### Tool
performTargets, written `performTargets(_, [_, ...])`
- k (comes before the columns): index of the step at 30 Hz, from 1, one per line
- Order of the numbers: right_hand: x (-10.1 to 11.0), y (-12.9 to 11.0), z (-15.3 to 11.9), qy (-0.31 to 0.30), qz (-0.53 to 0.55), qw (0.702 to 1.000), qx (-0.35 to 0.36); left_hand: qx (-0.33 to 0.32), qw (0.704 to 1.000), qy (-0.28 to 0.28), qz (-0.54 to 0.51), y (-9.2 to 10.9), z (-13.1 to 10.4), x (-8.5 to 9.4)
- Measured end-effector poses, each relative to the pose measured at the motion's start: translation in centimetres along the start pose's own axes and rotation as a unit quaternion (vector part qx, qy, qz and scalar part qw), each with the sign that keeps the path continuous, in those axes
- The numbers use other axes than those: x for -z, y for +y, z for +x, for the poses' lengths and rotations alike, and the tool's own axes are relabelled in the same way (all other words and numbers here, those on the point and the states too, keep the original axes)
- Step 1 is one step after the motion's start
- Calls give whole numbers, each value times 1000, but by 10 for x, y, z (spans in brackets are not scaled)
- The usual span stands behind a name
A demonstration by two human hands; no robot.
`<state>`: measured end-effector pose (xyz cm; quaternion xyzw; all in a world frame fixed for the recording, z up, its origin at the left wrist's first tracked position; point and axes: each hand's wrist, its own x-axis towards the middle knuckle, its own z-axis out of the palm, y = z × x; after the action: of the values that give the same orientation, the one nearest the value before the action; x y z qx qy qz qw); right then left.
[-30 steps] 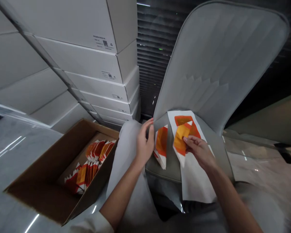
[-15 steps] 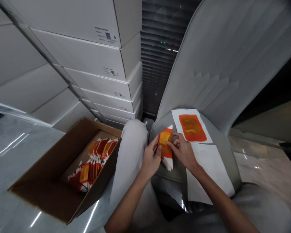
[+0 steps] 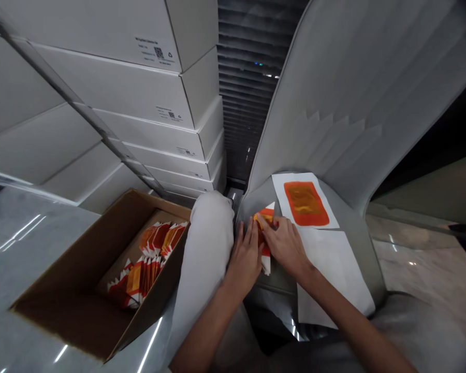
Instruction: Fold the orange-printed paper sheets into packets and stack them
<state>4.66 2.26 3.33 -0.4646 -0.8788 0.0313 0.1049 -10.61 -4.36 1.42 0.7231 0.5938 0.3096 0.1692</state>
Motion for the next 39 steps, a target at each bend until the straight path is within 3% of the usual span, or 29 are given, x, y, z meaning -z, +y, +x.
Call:
performTargets(3, [-1, 9, 5, -2, -38, 991, 131, -25, 995, -25, 92, 1, 0, -1])
performTargets(6, [-1, 21, 10, -26, -20, 984, 174, -24, 987, -36, 153, 3, 1, 1])
performTargets(12, [-6, 33, 13, -51, 4, 987, 154, -52, 980, -51, 186, 9, 3, 4])
performTargets(22, [-2, 38, 16, -58, 11, 983, 177, 35, 979, -15, 202, 25, -7, -8])
performTargets(39, [-16, 35, 17, -45, 36, 989, 137, 50, 981, -18, 188, 13, -26, -23])
